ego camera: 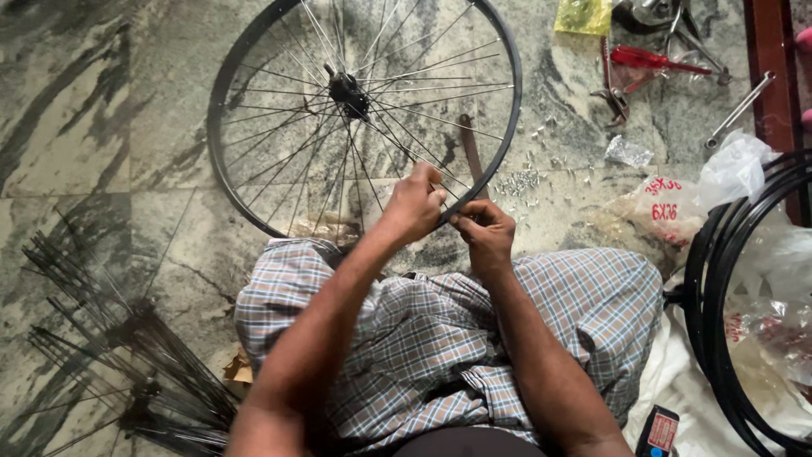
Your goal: The person is sitting on the floor repairing a bicycle wheel. They are using a spoke wrench to tighten the spokes and adjust the wheel's alignment.
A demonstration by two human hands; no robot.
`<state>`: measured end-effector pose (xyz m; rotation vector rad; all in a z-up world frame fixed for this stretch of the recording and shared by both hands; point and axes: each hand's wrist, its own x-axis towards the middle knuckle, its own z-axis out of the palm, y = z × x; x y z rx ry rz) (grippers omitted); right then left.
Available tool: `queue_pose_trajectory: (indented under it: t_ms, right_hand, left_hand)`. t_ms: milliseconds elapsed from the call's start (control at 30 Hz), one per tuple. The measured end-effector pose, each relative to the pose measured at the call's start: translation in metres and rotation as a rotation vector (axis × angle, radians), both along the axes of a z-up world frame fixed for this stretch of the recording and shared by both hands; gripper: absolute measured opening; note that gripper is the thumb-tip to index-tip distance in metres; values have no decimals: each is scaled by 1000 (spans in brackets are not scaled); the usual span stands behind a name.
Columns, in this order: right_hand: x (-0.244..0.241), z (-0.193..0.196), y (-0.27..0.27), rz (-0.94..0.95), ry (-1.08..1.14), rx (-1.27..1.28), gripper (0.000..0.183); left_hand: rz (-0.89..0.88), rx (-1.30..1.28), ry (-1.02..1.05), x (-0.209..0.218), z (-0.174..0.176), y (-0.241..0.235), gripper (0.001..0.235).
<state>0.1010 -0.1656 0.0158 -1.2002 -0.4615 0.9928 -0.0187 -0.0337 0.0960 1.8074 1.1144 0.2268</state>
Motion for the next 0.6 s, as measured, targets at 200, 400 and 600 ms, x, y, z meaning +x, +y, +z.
queue_pose_trajectory:
  t_ms: [200, 400, 600]
  right_hand:
    - [-4, 3, 2, 26, -81, 7, 14]
    - [-1, -2, -5, 90, -95, -59, 9]
    - [-1, -11, 1, 50, -164, 1, 12]
  left_hand:
    - [-394, -115, 231, -9, 1, 31, 8]
    - [-412, -340, -112, -15, -22, 23, 18]
    - [-392, 135, 122, -2, -20, 18, 40]
